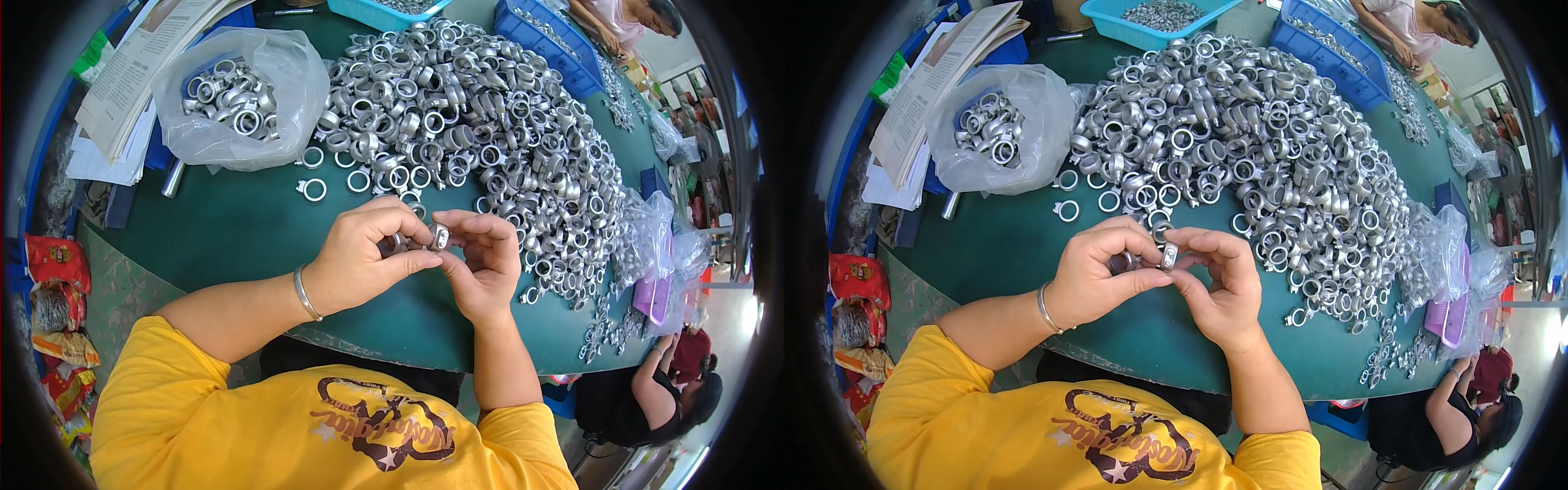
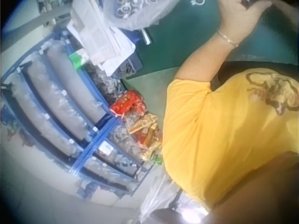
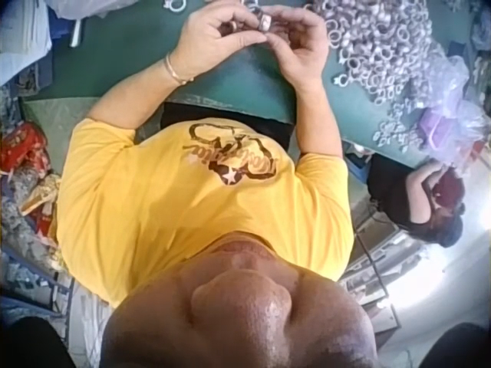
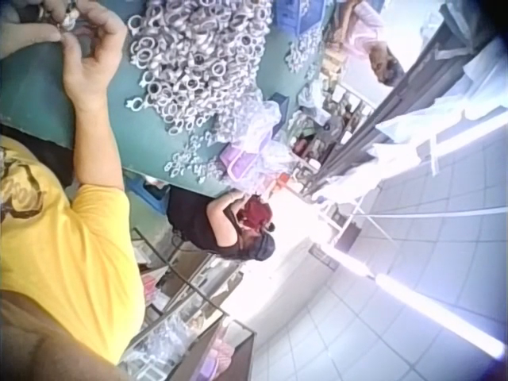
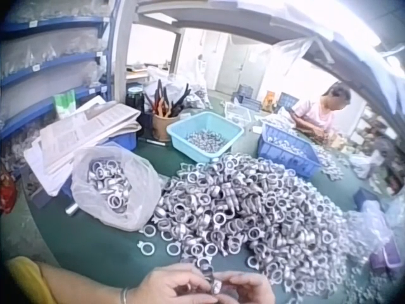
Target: The person assembles small metal rings and pins by hand, picking up one ring and one pin at a time from a large pile on the table and fitting them together.
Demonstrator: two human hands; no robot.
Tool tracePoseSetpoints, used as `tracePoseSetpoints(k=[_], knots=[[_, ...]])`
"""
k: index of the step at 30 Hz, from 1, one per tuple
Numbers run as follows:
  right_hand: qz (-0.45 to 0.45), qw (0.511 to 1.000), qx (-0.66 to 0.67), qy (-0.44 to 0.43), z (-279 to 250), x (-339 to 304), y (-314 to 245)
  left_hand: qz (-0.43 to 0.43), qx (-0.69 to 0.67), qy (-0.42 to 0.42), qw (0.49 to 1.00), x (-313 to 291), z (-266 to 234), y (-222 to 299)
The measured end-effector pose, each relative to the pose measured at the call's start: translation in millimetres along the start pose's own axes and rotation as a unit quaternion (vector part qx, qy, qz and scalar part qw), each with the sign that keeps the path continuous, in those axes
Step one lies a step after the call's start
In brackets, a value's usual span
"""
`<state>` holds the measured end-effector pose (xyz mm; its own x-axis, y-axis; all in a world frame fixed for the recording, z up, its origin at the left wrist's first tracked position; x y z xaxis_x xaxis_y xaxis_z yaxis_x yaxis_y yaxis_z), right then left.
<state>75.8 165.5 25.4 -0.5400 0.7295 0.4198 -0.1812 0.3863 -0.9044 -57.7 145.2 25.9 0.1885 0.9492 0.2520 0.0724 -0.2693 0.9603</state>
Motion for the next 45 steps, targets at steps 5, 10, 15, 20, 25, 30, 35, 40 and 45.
tracePoseSetpoints(k=[5, 10, 15, 20, 25, 30, 35, 40, 45], knots=[[-0.011, 0.999, -0.033, -0.005, 3.1, 0.5, 0.1, 0.003, 0.008, 0.011, 1.0, -1.3, -3.5, 1.0], [-0.025, 0.998, -0.048, 0.013, 5.3, 3.0, -3.0, -0.002, 0.018, 0.011, 1.0, -2.1, -5.6, 1.5], [-0.049, 0.966, -0.255, -0.017, 3.8, 7.2, -24.3, -0.05, -0.014, 0.001, 0.999, 0.1, 2.7, -12.2], [-0.106, 0.882, -0.439, 0.139, -52.1, 3.3, -69.2, -0.127, -0.12, 0.042, 0.984, -4.5, -9.1, -37.0], [-0.095, 0.627, -0.651, 0.419, -228.8, -52.7, -149.3, -0.156, -0.169, 0.058, 0.971, 0.6, 1.1, -40.7], [0.095, 0.565, -0.713, 0.404, -363.0, -100.5, -158.9, -0.154, -0.185, 0.05, 0.969, 0.3, -0.6, -39.3], [0.059, 0.731, -0.604, 0.314, -234.5, -40.0, -112.7, -0.131, -0.208, 0.1, 0.964, 4.5, -22.8, -37.2], [0.092, 0.884, -0.457, -0.002, -22.4, 8.3, -31.9, -0.173, -0.3, 0.086, 0.934, 15.1, -29.0, -37.0], [0.245, 0.817, -0.522, 0.0, 15.9, 7.9, 4.6, -0.12, -0.22, 0.055, 0.967, 16.7, -25.5, -37.3]])
Point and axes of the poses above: each hand's wrist, its own x-axis towards the middle knuckle, its own z-axis out of the palm, y = z × x, the point moved 8 cm from there along x, towards the middle knuckle, and after that the axes turned 7 degrees about -y, right-handed, at the moved point
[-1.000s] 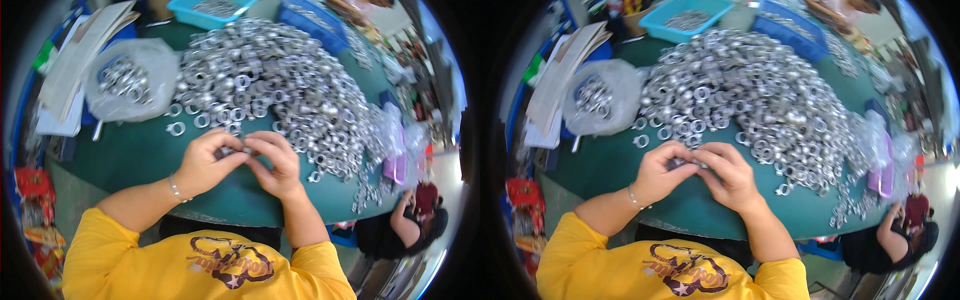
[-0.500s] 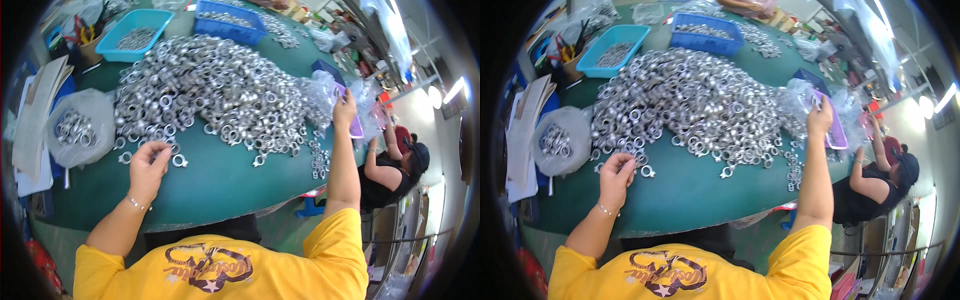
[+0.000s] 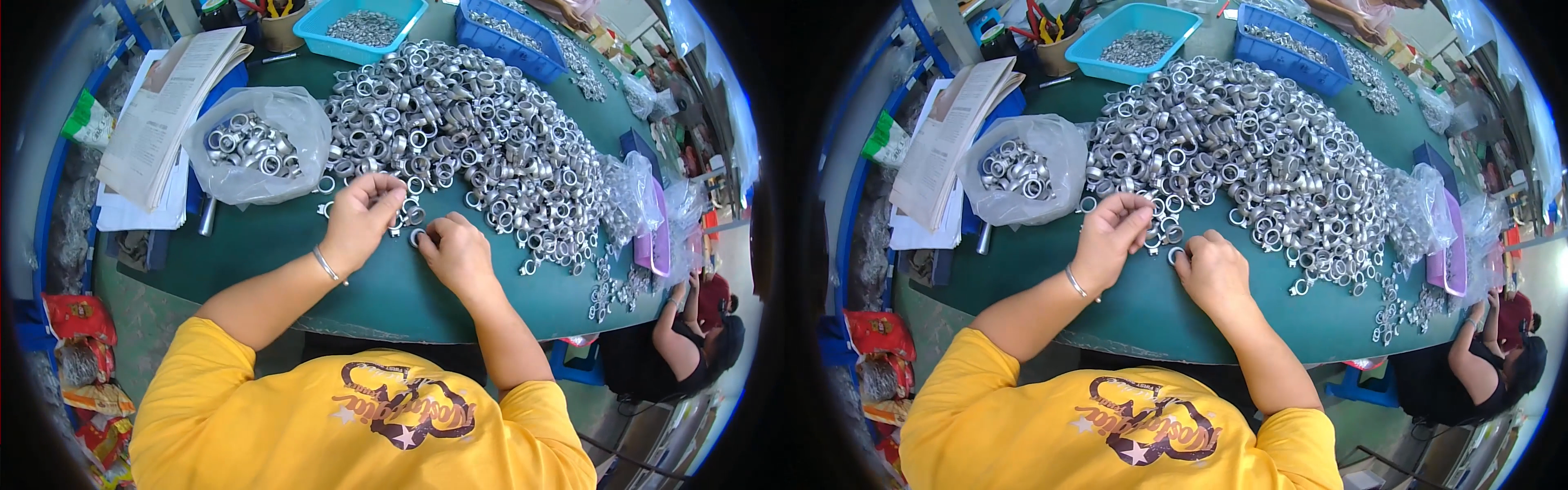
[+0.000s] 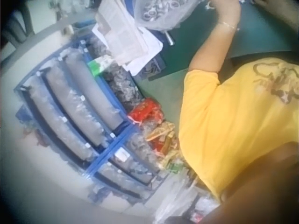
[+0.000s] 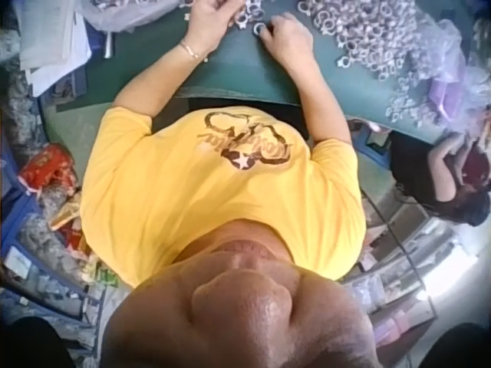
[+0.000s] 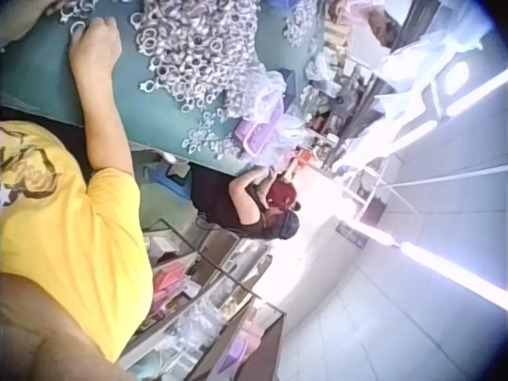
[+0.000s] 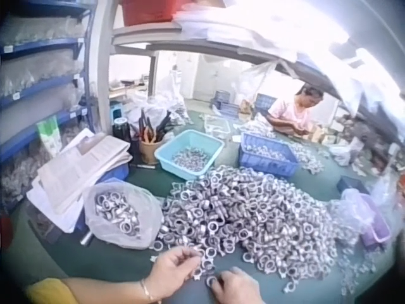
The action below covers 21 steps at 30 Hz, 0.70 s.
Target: The person assembles small metal rings and pins by hand, picking up one ring and one pin at a time from a large pile on the table and fitting them together.
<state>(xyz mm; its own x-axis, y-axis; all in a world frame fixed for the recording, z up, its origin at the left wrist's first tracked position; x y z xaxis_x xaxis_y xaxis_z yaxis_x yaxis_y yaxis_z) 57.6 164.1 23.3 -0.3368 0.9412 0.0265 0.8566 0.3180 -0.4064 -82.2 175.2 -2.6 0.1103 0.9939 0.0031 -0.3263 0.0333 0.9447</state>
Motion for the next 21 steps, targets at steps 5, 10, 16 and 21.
tracePoseSetpoints(k=[5, 10, 16, 21], knots=[[-0.029, 0.987, 0.152, 0.034, -13.0, -11.5, 5.7, -0.018, 0.1, -0.062, 0.993, -15.2, 14.4, -14.1], [-0.15, 0.962, 0.157, 0.167, -39.4, -29.8, -16.1, 0.015, 0.159, -0.175, 0.971, -20.4, 29.9, -2.7], [0.013, 0.85, 0.516, 0.102, -10.0, -31.1, 25.4, 0.094, 0.204, -0.175, 0.959, -21.5, 32.6, 10.1], [0.007, 0.792, 0.61, -0.041, 11.4, -30.3, 14.5, 0.223, 0.258, -0.185, 0.922, -27.2, 39.3, 25.0]])
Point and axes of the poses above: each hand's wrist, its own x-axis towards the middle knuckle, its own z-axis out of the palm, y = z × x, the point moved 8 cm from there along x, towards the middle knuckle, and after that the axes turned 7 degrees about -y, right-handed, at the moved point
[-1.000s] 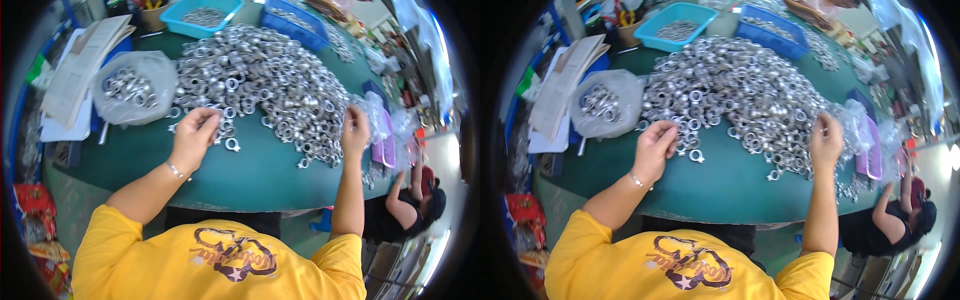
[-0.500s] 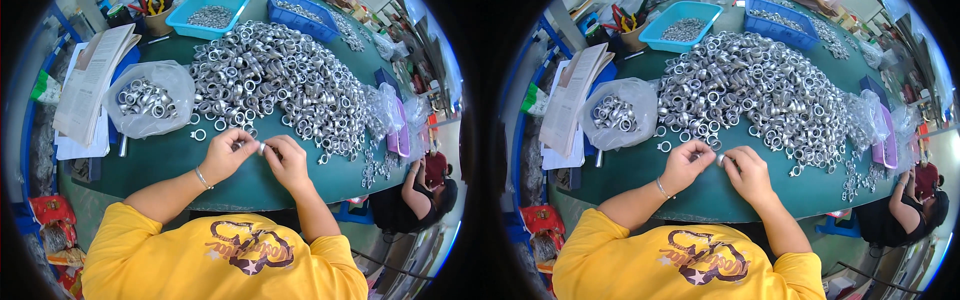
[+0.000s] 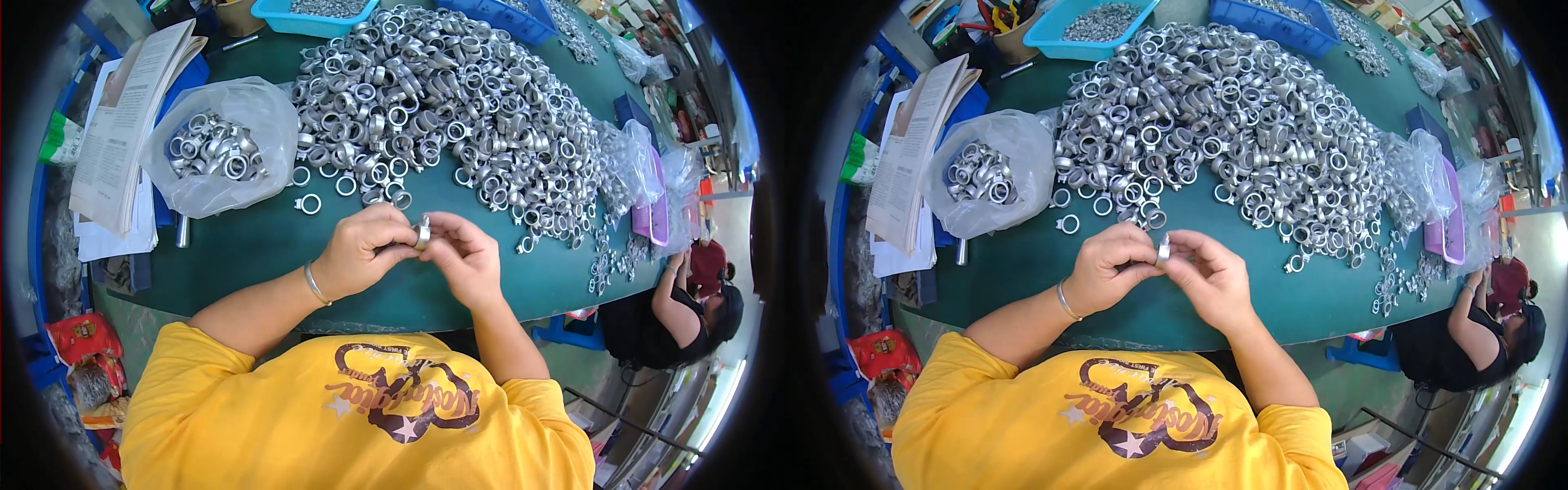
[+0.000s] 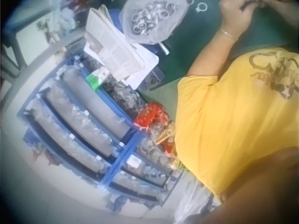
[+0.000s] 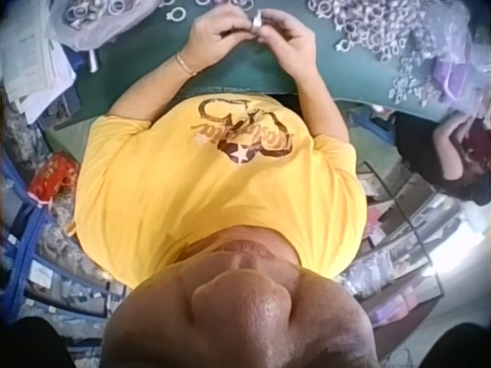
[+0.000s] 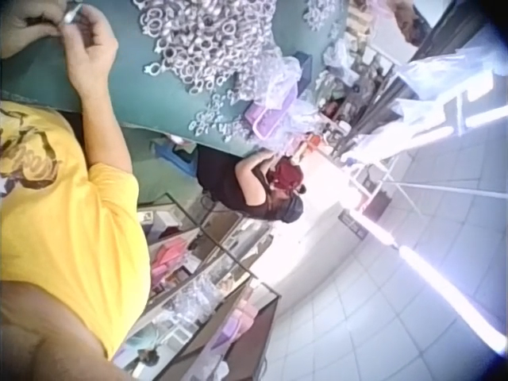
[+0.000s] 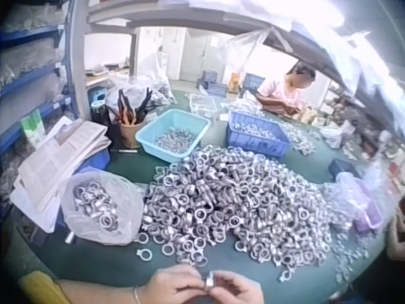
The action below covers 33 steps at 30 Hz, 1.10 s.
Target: The person assembles small metal rings and pins by hand, picking up one ring and one pin at a time from a large pile on the table and fitting them together.
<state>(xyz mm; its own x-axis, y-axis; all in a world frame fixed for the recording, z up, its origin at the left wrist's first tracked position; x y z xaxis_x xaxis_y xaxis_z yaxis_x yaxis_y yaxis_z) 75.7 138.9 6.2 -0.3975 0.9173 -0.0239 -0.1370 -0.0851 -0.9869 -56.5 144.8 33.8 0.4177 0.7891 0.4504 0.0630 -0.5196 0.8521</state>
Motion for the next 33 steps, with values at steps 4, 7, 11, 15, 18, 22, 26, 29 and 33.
tracePoseSetpoints(k=[4, 7, 11, 15, 18, 22, 26, 29, 33], knots=[[-0.04, 0.999, -0.024, -0.012, 2.1, -1.1, -3.7, -0.014, 0.004, -0.001, 1.0, -0.5, 1.8, 0.7], [-0.036, 0.999, 0.01, -0.018, 0.9, -0.6, -1.6, -0.015, -0.007, -0.001, 1.0, -0.3, 2.7, 0.3], [-0.022, 0.998, 0.052, -0.021, 0.9, -1.5, 1.4, 0.003, -0.002, -0.002, 1.0, 0.6, 2.6, 3.8], [-0.051, 0.998, 0.043, -0.019, 0.5, -0.8, -1.9, -0.012, -0.006, -0.007, 1.0, 0.1, 2.9, 3.5], [-0.081, 0.996, 0.009, -0.022, 1.0, -0.8, -7.3, -0.024, -0.012, -0.009, 1.0, 0.2, 2.8, 2.3], [-0.113, 0.992, -0.057, 0.005, -0.3, -0.7, -15.2, 0.004, -0.001, -0.007, 1.0, -0.3, 1.5, 5.0], [-0.185, 0.935, -0.295, 0.072, -1.2, -6.3, -34.7, -0.156, -0.159, 0.0, 0.975, -10.1, 8.4, -23.1], [-0.211, 0.926, -0.301, 0.083, 1.5, -9.2, -34.6, -0.218, -0.239, 0.009, 0.946, -14.1, 10.9, -36.3], [-0.22, 0.948, -0.206, 0.097, 2.3, -11.9, -28.5, -0.254, -0.269, 0.012, 0.929, -13.1, 11.2, -40.4]])
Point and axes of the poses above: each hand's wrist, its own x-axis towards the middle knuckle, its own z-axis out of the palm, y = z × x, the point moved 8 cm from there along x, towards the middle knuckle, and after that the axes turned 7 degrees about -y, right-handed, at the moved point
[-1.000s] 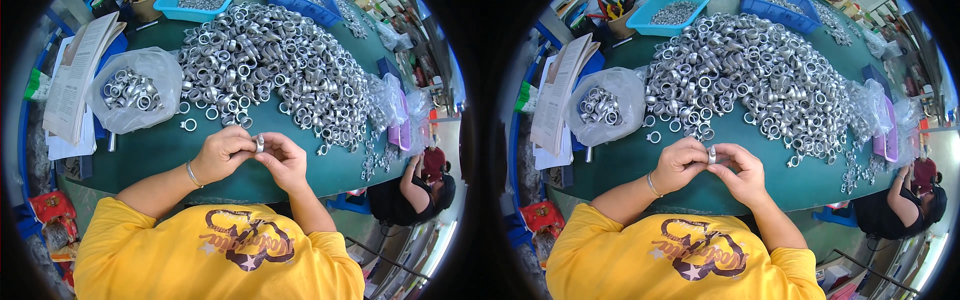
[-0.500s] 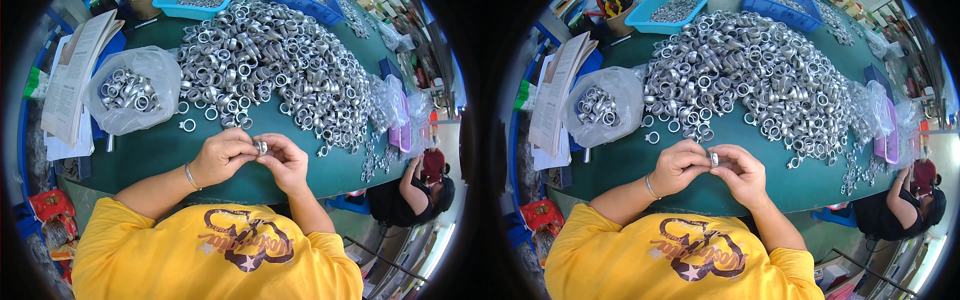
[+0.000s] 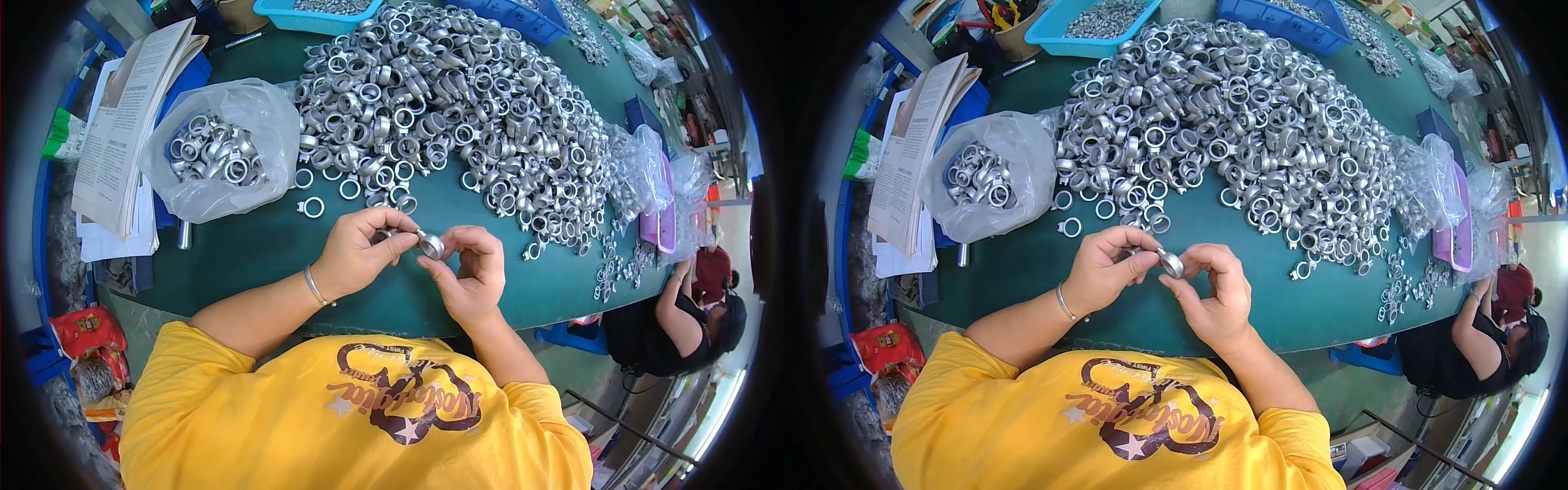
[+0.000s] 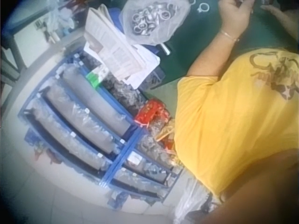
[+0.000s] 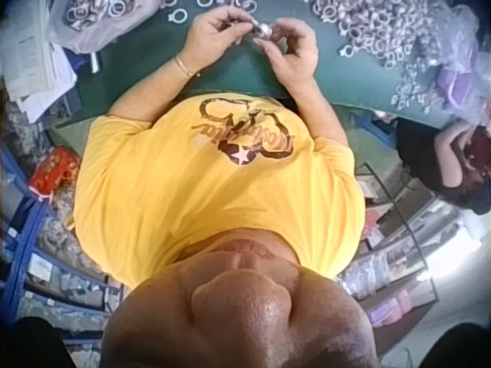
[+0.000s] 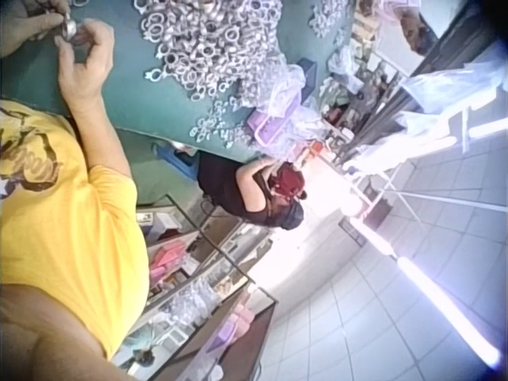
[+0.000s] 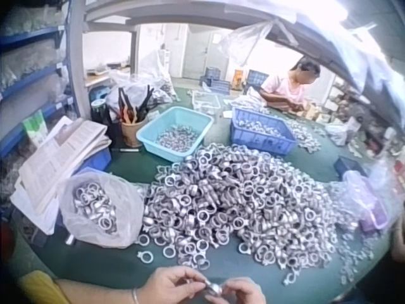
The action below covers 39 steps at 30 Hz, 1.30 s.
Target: The person assembles small metal rings and pins by hand, picking up one ring and one pin at a time from a large pile on the table and fitting them together.
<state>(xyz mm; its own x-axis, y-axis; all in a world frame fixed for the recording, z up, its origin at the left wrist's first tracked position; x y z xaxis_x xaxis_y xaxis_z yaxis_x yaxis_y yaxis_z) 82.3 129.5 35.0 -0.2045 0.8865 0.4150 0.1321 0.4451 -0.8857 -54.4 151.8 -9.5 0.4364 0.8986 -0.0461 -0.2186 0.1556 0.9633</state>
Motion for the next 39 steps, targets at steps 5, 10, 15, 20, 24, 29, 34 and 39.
tracePoseSetpoints(k=[5, 10, 15, 20, 24, 29, 34, 39], knots=[[0.003, 0.999, 0.043, 0.004, -3.8, -0.9, 0.8, -0.025, -0.003, -0.012, 1.0, -0.1, 0.3, -4.4], [-0.053, 0.991, -0.116, -0.051, -0.4, 11.5, -20.6, -0.125, -0.18, -0.06, 0.974, -0.9, 8.9, -26.2], [-0.06, 0.981, -0.18, -0.028, -3.4, 29.2, -12.4, -0.134, -0.295, -0.041, 0.945, -0.9, 6.3, -19.0], [0.137, 0.944, -0.257, -0.153, 19.3, 50.4, 46.7, -0.015, -0.23, 0.087, 0.969, 4.4, -25.1, -7.5], [0.136, 0.945, -0.261, -0.142, 15.8, 51.8, 45.2, -0.023, -0.044, 0.114, 0.992, 2.4, -29.0, 0.5], [0.146, 0.975, -0.162, -0.038, 4.3, 37.9, 21.7, 0.027, 0.095, 0.073, 0.992, 1.6, -18.4, 0.3], [0.049, 0.999, -0.021, 0.01, 2.2, 24.5, 3.7, -0.084, -0.012, 0.033, 0.996, 1.5, -9.5, -5.9], [-0.08, 0.983, -0.142, -0.079, 9.4, 13.3, -18.9, 0.013, 0.027, 0.001, 1.0, 2.1, -4.5, 11.8]])
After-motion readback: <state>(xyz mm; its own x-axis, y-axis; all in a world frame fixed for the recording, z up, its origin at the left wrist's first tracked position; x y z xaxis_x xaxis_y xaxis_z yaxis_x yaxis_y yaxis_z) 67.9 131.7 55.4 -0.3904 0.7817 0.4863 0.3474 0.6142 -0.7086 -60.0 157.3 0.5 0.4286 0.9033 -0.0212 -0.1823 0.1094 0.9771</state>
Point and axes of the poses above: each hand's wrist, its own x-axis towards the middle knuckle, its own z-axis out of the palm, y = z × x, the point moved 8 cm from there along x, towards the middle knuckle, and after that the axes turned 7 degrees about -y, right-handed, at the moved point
